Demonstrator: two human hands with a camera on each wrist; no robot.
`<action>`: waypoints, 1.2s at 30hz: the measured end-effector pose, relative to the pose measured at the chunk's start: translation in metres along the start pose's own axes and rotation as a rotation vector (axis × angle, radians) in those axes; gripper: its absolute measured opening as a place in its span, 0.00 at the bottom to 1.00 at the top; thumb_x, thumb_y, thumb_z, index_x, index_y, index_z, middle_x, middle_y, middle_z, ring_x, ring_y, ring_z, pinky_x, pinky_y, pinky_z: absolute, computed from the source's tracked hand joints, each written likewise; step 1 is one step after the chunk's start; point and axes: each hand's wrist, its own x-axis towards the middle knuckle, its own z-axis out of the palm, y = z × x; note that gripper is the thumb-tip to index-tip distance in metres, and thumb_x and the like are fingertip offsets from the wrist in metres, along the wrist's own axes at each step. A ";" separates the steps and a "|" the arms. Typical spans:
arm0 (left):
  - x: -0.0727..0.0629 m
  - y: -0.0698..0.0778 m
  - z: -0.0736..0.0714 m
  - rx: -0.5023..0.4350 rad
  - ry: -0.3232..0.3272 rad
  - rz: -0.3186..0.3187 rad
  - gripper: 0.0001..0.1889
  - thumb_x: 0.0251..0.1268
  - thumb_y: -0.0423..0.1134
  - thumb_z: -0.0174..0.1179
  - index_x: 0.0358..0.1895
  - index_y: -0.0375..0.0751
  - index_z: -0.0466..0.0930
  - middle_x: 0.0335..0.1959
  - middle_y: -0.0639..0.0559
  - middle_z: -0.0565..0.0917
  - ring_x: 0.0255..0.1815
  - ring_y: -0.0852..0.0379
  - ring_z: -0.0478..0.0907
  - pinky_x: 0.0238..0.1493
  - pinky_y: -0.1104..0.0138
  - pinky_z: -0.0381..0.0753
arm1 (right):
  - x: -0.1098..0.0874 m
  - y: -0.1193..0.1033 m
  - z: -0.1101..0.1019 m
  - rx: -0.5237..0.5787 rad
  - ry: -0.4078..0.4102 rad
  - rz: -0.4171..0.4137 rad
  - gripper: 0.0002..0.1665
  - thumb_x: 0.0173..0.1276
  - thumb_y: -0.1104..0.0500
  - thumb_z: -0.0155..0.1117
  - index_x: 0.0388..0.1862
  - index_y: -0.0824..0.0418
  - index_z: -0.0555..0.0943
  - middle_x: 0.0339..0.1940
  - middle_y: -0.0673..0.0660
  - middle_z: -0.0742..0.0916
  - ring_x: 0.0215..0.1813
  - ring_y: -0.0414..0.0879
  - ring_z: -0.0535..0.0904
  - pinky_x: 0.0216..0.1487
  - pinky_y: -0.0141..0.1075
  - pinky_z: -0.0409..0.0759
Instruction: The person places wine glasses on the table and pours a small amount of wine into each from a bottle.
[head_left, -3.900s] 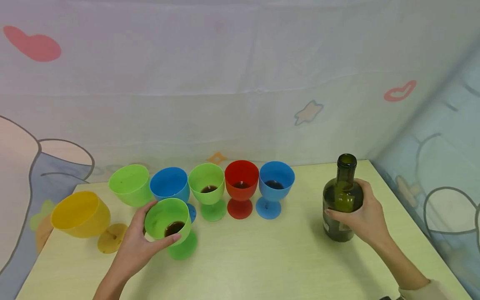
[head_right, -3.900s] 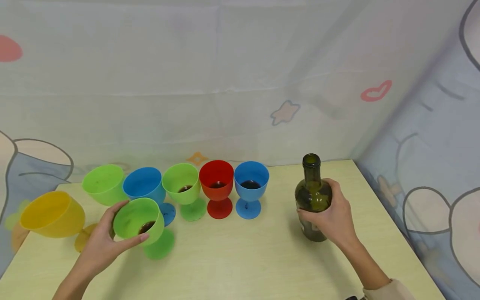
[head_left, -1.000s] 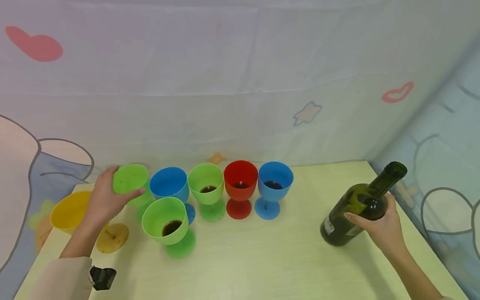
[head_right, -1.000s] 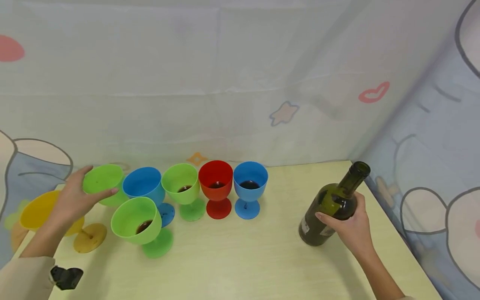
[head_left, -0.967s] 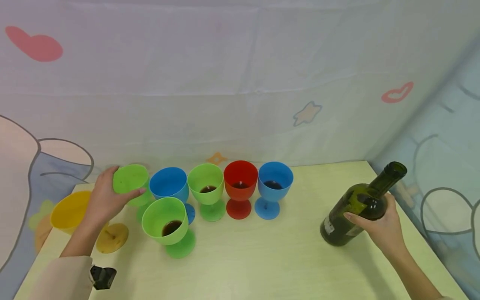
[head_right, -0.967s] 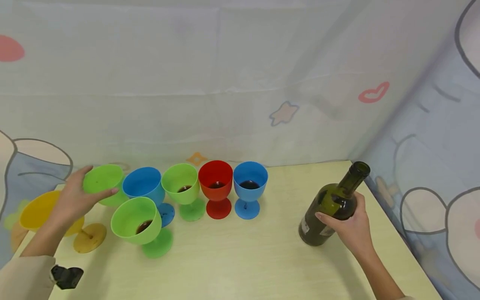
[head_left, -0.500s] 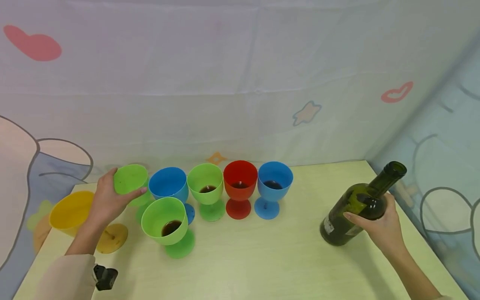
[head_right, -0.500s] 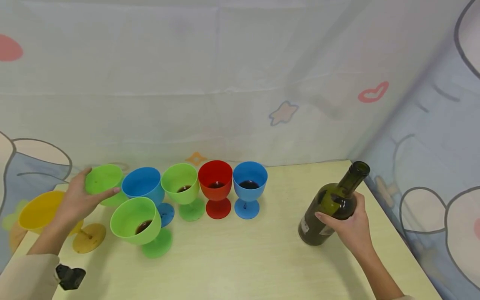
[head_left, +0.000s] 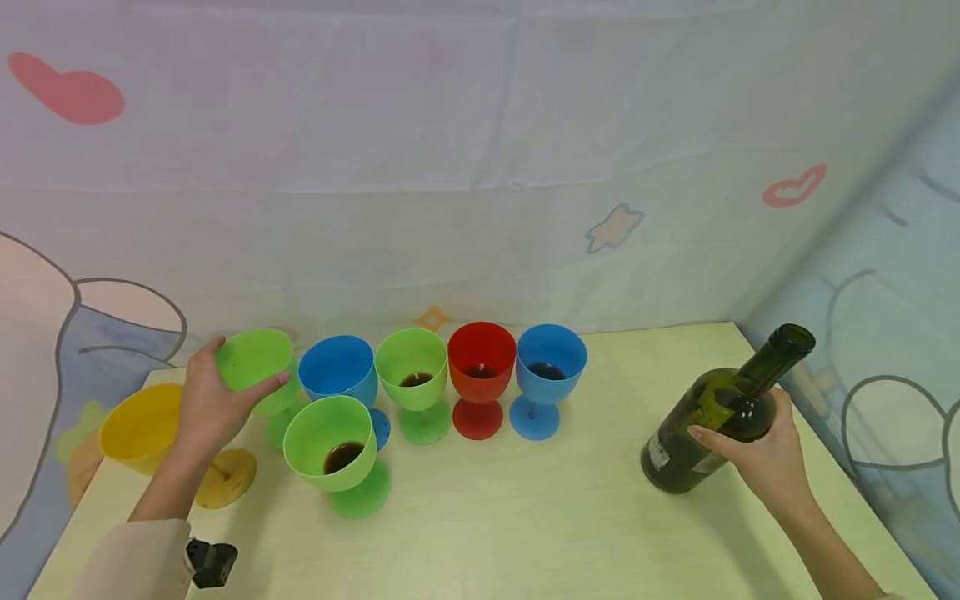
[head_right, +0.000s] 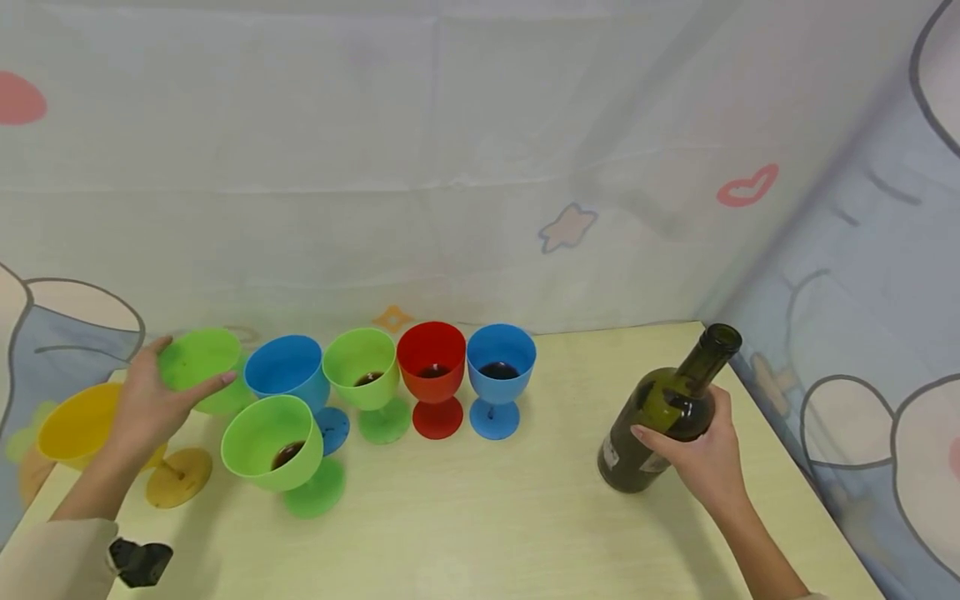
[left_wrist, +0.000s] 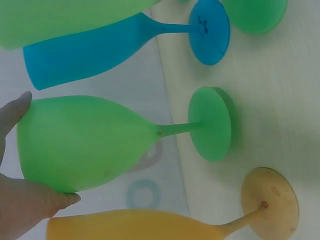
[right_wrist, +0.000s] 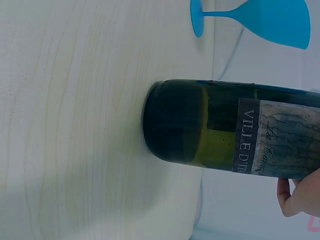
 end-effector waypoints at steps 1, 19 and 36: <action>-0.001 0.002 -0.001 -0.003 0.003 0.005 0.49 0.57 0.47 0.62 0.67 0.23 0.37 0.65 0.22 0.46 0.59 0.26 0.51 0.57 0.38 0.55 | 0.000 0.000 0.000 -0.002 0.002 0.002 0.45 0.52 0.62 0.71 0.61 0.60 0.53 0.53 0.54 0.67 0.44 0.30 0.68 0.39 0.18 0.69; -0.037 0.026 -0.018 -0.006 0.039 0.016 0.51 0.54 0.47 0.65 0.69 0.27 0.38 0.67 0.26 0.47 0.60 0.27 0.52 0.55 0.37 0.56 | 0.001 0.000 -0.001 -0.005 -0.002 0.008 0.45 0.52 0.61 0.71 0.61 0.62 0.53 0.53 0.54 0.67 0.44 0.30 0.68 0.39 0.18 0.69; -0.089 0.018 -0.029 -0.016 -0.004 -0.125 0.56 0.50 0.49 0.67 0.71 0.35 0.34 0.68 0.29 0.48 0.58 0.29 0.54 0.51 0.37 0.59 | 0.000 -0.005 -0.001 -0.014 -0.014 0.010 0.46 0.52 0.60 0.72 0.61 0.63 0.52 0.53 0.55 0.67 0.44 0.29 0.67 0.39 0.19 0.68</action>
